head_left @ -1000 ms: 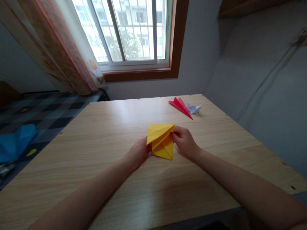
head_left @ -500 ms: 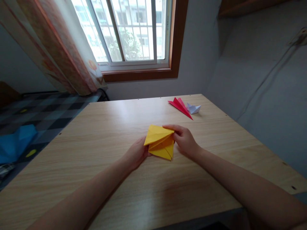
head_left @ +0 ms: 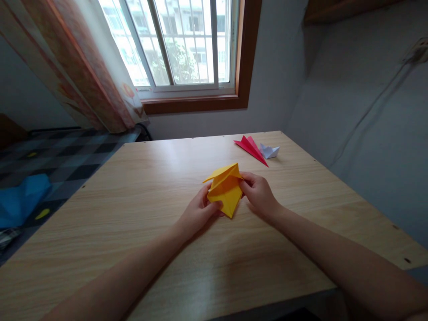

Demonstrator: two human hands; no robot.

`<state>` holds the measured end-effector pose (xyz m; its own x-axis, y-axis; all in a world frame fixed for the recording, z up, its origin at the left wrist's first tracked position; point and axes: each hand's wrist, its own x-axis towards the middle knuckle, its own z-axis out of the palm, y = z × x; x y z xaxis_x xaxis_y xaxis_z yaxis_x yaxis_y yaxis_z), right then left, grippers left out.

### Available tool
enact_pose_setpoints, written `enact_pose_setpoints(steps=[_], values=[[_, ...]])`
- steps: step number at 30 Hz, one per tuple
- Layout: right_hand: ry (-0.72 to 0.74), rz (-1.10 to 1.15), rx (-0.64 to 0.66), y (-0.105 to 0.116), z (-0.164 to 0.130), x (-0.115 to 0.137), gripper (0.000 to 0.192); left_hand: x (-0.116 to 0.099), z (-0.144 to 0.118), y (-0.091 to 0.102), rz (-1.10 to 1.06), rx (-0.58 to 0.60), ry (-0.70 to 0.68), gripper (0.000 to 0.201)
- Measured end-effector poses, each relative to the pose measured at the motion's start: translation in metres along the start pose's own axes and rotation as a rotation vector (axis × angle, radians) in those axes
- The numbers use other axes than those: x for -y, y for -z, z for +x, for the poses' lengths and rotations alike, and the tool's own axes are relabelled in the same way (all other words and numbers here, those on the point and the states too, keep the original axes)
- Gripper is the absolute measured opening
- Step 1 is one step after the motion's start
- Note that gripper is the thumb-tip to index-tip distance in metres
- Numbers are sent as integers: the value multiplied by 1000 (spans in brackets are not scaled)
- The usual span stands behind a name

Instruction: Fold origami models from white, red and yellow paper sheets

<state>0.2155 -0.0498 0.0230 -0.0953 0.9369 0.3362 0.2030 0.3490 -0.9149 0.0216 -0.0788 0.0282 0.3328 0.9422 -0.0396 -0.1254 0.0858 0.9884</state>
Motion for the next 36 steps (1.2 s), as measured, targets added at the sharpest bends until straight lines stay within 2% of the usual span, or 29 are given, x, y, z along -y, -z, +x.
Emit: enact_pose_setpoints(steps=[2,4,8,13,17,22,27,31,36], values=[[69,-115,8,-1,-4,6,35,3,2,0,114,-116,-28,44],[147,-189,40,-3,-7,11,39,7,4,2,131,-192,-39,34],[209,-248,65,-5,-9,14,42,14,8,5,7,-214,-52,29],[196,-257,23,-4,-7,12,41,20,9,6,-149,-162,16,37],[162,-199,15,-1,-6,9,44,14,5,5,-179,-103,42,39],[101,-88,-7,3,-2,-2,45,4,2,8,-219,113,89,48],[83,-40,-5,4,0,-10,45,-1,4,14,-275,249,109,58],[112,-45,30,4,0,-10,43,-7,4,17,-360,233,128,60],[189,-82,94,5,-2,-5,43,-10,8,17,-434,174,229,59]])
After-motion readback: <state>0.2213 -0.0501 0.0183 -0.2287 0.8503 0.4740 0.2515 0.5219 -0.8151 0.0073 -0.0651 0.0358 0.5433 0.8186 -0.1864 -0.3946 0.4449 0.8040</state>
